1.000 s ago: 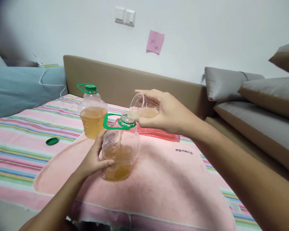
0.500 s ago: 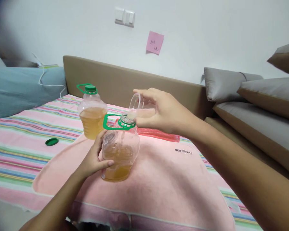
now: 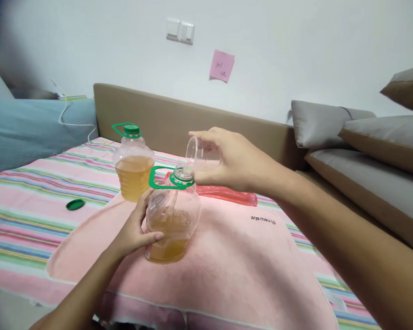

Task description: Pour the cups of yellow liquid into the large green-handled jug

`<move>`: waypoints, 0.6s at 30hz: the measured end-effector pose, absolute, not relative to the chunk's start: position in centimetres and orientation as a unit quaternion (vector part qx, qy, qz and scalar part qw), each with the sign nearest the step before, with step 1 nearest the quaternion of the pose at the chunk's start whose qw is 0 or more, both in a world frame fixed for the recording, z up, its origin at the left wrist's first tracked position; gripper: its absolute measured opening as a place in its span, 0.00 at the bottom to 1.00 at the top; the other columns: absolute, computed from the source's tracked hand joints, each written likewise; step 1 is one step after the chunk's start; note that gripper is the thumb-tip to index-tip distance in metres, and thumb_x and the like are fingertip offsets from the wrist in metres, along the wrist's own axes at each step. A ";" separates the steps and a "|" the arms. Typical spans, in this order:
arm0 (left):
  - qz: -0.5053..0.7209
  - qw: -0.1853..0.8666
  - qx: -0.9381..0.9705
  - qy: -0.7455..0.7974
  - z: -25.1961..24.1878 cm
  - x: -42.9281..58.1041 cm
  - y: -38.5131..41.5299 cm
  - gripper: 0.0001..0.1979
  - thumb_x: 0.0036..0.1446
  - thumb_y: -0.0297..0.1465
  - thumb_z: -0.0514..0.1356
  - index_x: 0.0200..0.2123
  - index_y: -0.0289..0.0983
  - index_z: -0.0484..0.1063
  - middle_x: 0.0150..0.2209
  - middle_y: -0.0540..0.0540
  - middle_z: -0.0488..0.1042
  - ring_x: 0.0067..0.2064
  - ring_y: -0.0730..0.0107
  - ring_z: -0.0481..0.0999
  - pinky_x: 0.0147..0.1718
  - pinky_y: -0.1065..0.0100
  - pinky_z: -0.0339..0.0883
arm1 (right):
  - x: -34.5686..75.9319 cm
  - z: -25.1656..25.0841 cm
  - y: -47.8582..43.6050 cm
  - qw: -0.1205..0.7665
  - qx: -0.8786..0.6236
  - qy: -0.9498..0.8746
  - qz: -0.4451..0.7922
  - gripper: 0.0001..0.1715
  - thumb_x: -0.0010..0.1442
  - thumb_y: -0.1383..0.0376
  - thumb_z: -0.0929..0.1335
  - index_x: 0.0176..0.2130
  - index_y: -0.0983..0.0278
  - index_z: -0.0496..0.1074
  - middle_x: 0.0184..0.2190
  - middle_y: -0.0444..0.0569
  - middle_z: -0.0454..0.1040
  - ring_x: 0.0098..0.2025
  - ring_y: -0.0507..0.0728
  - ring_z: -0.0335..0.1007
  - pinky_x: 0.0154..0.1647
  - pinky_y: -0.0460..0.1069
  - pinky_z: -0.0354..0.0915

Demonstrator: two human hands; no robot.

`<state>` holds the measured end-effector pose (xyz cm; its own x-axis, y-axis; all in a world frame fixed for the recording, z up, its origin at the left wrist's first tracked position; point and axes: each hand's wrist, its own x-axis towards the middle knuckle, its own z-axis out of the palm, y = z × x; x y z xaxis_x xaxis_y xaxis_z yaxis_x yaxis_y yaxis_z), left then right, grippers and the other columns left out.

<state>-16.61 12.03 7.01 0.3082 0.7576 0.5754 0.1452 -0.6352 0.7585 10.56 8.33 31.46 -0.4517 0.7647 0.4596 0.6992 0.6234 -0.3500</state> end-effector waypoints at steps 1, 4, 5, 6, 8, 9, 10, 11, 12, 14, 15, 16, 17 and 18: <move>0.505 0.301 0.750 0.302 7.0 -16.6 12.0 0.64 0.49 0.62 0.76 0.81 0.47 0.53 0.80 0.32 0.57 0.81 0.24 0.55 0.78 0.31 0.50 | 10.6 31.5 8.4 0.293 -0.429 -0.853 0.051 0.36 0.49 0.49 0.83 0.55 0.57 0.85 0.59 0.56 0.83 0.61 0.76 0.80 0.66 0.71 0.75; 0.503 0.297 0.751 0.306 7.0 -16.6 12.0 0.64 0.49 0.62 0.76 0.81 0.46 0.54 0.80 0.32 0.57 0.81 0.23 0.54 0.78 0.30 0.50 | 10.7 31.9 8.5 0.278 -0.426 -0.861 0.035 0.37 0.50 0.49 0.82 0.58 0.54 0.84 0.56 0.53 0.84 0.58 0.73 0.82 0.65 0.70 0.77; 0.502 0.298 0.751 0.308 7.0 -16.6 12.0 0.64 0.49 0.63 0.76 0.81 0.46 0.54 0.80 0.32 0.57 0.81 0.23 0.54 0.78 0.30 0.50 | 10.7 32.1 8.5 0.270 -0.426 -0.863 0.028 0.39 0.51 0.48 0.82 0.60 0.55 0.83 0.56 0.53 0.84 0.57 0.72 0.82 0.64 0.69 0.77; 0.501 0.298 0.751 0.310 7.0 -16.6 12.0 0.64 0.49 0.63 0.76 0.81 0.45 0.54 0.80 0.31 0.57 0.81 0.23 0.54 0.78 0.30 0.50 | 10.7 32.2 8.4 0.261 -0.427 -0.866 0.023 0.40 0.52 0.48 0.81 0.61 0.55 0.82 0.56 0.53 0.84 0.58 0.72 0.82 0.64 0.69 0.77; 0.501 0.299 0.750 0.311 7.0 -16.6 12.0 0.64 0.49 0.63 0.75 0.80 0.45 0.54 0.80 0.31 0.57 0.81 0.23 0.54 0.78 0.30 0.50 | 10.6 32.6 8.3 0.235 -0.429 -0.872 0.011 0.42 0.53 0.47 0.81 0.63 0.57 0.81 0.58 0.55 0.83 0.59 0.73 0.81 0.64 0.70 0.77; 0.501 0.299 0.750 0.311 7.0 -16.6 12.0 0.64 0.49 0.63 0.76 0.80 0.45 0.54 0.80 0.31 0.57 0.81 0.23 0.54 0.78 0.30 0.50 | 10.6 32.7 8.2 0.222 -0.428 -0.876 0.006 0.43 0.54 0.47 0.80 0.64 0.57 0.80 0.59 0.56 0.83 0.60 0.73 0.81 0.65 0.70 0.76; 0.503 0.298 0.750 0.310 7.0 -16.6 12.0 0.64 0.49 0.63 0.76 0.80 0.45 0.55 0.80 0.31 0.57 0.81 0.23 0.54 0.78 0.30 0.50 | 10.5 32.9 8.2 0.213 -0.426 -0.879 0.000 0.43 0.54 0.46 0.80 0.65 0.57 0.80 0.60 0.56 0.82 0.61 0.73 0.80 0.65 0.70 0.76; 0.504 0.297 0.751 0.308 7.0 -16.6 12.0 0.63 0.50 0.62 0.76 0.80 0.45 0.55 0.80 0.31 0.57 0.81 0.23 0.54 0.78 0.30 0.50 | 10.5 33.0 8.2 0.207 -0.424 -0.882 -0.006 0.44 0.55 0.46 0.80 0.66 0.56 0.79 0.60 0.56 0.82 0.62 0.73 0.80 0.66 0.69 0.75; 0.505 0.295 0.751 0.307 7.0 -16.6 12.0 0.63 0.50 0.62 0.76 0.80 0.45 0.55 0.80 0.31 0.57 0.81 0.23 0.54 0.78 0.30 0.50 | 10.5 33.0 8.2 0.203 -0.422 -0.883 -0.012 0.45 0.55 0.46 0.80 0.67 0.56 0.78 0.60 0.56 0.82 0.62 0.73 0.80 0.66 0.69 0.75; 0.507 0.292 0.752 0.304 7.0 -16.6 12.0 0.63 0.50 0.62 0.76 0.80 0.45 0.55 0.80 0.32 0.58 0.81 0.24 0.55 0.78 0.31 0.51 | 10.4 33.2 8.3 0.194 -0.423 -0.885 -0.024 0.45 0.57 0.45 0.79 0.68 0.56 0.77 0.61 0.56 0.81 0.62 0.72 0.79 0.67 0.68 0.74; 0.509 0.290 0.751 0.304 7.0 -16.6 12.0 0.63 0.50 0.62 0.75 0.80 0.46 0.55 0.80 0.32 0.59 0.81 0.24 0.56 0.78 0.31 0.51 | 10.4 33.2 8.3 0.188 -0.425 -0.885 -0.031 0.46 0.57 0.45 0.79 0.69 0.56 0.77 0.62 0.56 0.80 0.62 0.72 0.79 0.67 0.67 0.74; 0.510 0.289 0.751 0.304 7.0 -16.6 12.0 0.63 0.50 0.62 0.75 0.80 0.46 0.55 0.80 0.32 0.59 0.81 0.24 0.56 0.78 0.31 0.52 | 10.3 33.3 8.3 0.180 -0.427 -0.885 -0.037 0.47 0.57 0.45 0.78 0.69 0.57 0.76 0.62 0.56 0.80 0.62 0.72 0.79 0.66 0.66 0.74; 0.511 0.288 0.751 0.304 7.0 -16.6 12.0 0.63 0.50 0.63 0.75 0.80 0.46 0.55 0.80 0.32 0.59 0.80 0.24 0.56 0.78 0.31 0.52 | 10.1 33.4 8.4 0.171 -0.429 -0.886 -0.043 0.48 0.57 0.45 0.78 0.70 0.57 0.76 0.62 0.56 0.79 0.61 0.71 0.79 0.65 0.65 0.74; 0.511 0.287 0.751 0.304 7.0 -16.6 12.0 0.63 0.50 0.63 0.75 0.80 0.46 0.55 0.80 0.32 0.59 0.80 0.24 0.56 0.78 0.31 0.52 | 10.0 33.6 8.4 0.162 -0.431 -0.886 -0.049 0.49 0.57 0.45 0.78 0.71 0.58 0.75 0.62 0.56 0.79 0.60 0.71 0.78 0.63 0.64 0.74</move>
